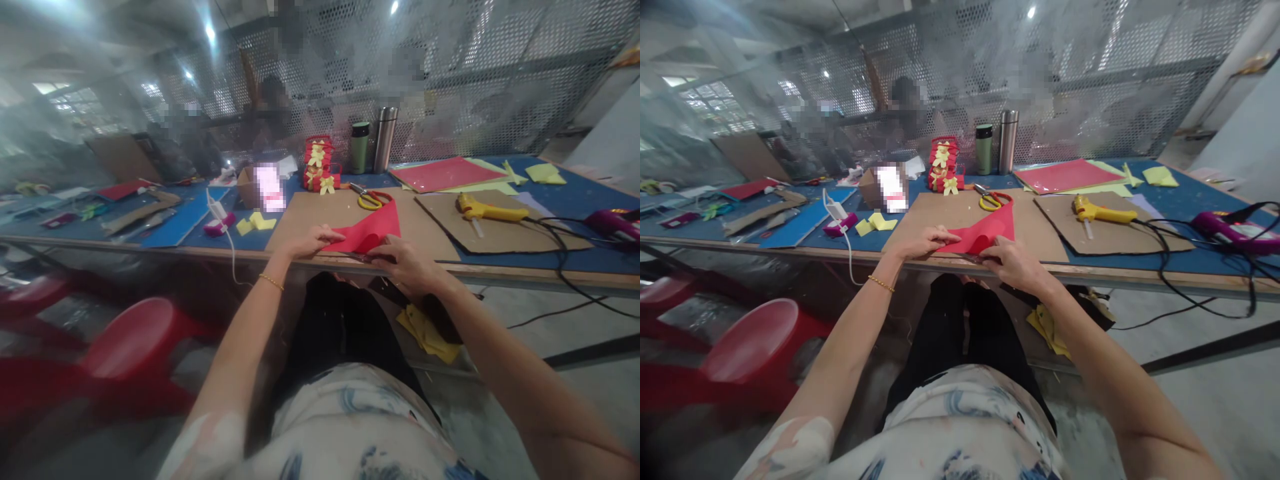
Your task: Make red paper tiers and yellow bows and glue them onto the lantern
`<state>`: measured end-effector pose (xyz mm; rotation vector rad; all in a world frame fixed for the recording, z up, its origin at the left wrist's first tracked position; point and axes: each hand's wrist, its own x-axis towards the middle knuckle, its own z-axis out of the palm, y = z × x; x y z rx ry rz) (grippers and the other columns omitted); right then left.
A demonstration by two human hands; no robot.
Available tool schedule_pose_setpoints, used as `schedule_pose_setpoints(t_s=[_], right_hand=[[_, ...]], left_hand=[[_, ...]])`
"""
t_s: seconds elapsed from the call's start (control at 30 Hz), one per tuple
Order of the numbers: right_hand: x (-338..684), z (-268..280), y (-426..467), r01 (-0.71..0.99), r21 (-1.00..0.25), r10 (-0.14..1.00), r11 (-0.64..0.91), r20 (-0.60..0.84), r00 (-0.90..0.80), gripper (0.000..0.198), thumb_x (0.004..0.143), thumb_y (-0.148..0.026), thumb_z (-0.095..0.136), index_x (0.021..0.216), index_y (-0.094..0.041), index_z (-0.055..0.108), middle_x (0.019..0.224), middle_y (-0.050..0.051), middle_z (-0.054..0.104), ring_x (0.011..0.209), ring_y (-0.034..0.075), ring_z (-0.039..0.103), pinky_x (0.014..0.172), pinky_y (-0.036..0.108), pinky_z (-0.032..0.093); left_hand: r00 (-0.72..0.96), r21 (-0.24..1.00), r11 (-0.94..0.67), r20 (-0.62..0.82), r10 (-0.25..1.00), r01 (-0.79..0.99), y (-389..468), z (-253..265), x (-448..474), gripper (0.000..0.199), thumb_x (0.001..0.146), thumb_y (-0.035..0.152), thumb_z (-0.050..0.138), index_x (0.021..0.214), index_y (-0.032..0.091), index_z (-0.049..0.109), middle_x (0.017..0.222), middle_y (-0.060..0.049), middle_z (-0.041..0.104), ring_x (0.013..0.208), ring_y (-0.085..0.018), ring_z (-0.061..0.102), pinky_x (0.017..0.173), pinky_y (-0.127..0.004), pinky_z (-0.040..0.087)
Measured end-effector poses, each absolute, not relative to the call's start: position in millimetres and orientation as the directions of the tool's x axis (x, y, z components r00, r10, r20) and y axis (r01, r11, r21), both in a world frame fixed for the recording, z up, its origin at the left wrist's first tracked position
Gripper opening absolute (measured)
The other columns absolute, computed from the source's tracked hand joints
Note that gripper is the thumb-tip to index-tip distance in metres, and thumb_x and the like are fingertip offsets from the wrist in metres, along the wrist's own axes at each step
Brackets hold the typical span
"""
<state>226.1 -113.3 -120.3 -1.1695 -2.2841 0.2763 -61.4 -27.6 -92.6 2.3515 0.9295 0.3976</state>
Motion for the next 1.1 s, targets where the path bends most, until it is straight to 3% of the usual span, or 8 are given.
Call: schedule_pose_setpoints(t_s=[0.73, 0.9, 1.1], right_hand=[[214.2, -117.1, -110.8, 0.710, -0.398, 0.812, 0.581, 0.342, -0.472, 0.028, 0.098, -0.025, 0.060, 0.110, -0.024, 0.085, 0.100, 0.010, 0.070, 0.090, 0.024, 0.067, 0.081, 0.035, 0.049], [216.8, -117.3, -109.4, 0.691, -0.407, 0.801, 0.597, 0.348, -0.487, 0.028, 0.097, -0.025, 0.060, 0.109, -0.026, 0.085, 0.099, 0.009, 0.070, 0.088, 0.023, 0.066, 0.080, 0.034, 0.050], [213.5, -117.4, -107.3, 0.681, -0.430, 0.805, 0.593, 0.349, -0.480, 0.027, 0.097, -0.025, 0.061, 0.107, -0.025, 0.086, 0.098, 0.010, 0.070, 0.089, 0.024, 0.066, 0.082, 0.035, 0.052]], left_hand=[[0.700, 0.553, -0.603, 0.049, 0.712, 0.575, -30.0, -90.3, -60.5, 0.043, 0.095, 0.018, 0.053, 0.131, 0.021, 0.076, 0.120, -0.009, 0.067, 0.114, -0.022, 0.062, 0.108, -0.039, 0.047], [0.647, 0.491, -0.586, 0.057, 0.760, 0.645, -29.9, -86.5, -69.9, 0.032, 0.093, 0.020, 0.057, 0.117, 0.020, 0.078, 0.112, -0.008, 0.067, 0.106, -0.023, 0.064, 0.103, -0.038, 0.049], [0.640, 0.531, -0.568, 0.062, 0.766, 0.629, -33.8, -84.9, -77.2, 0.032, 0.095, 0.021, 0.054, 0.116, 0.020, 0.078, 0.114, -0.009, 0.068, 0.107, -0.023, 0.065, 0.104, -0.039, 0.049]])
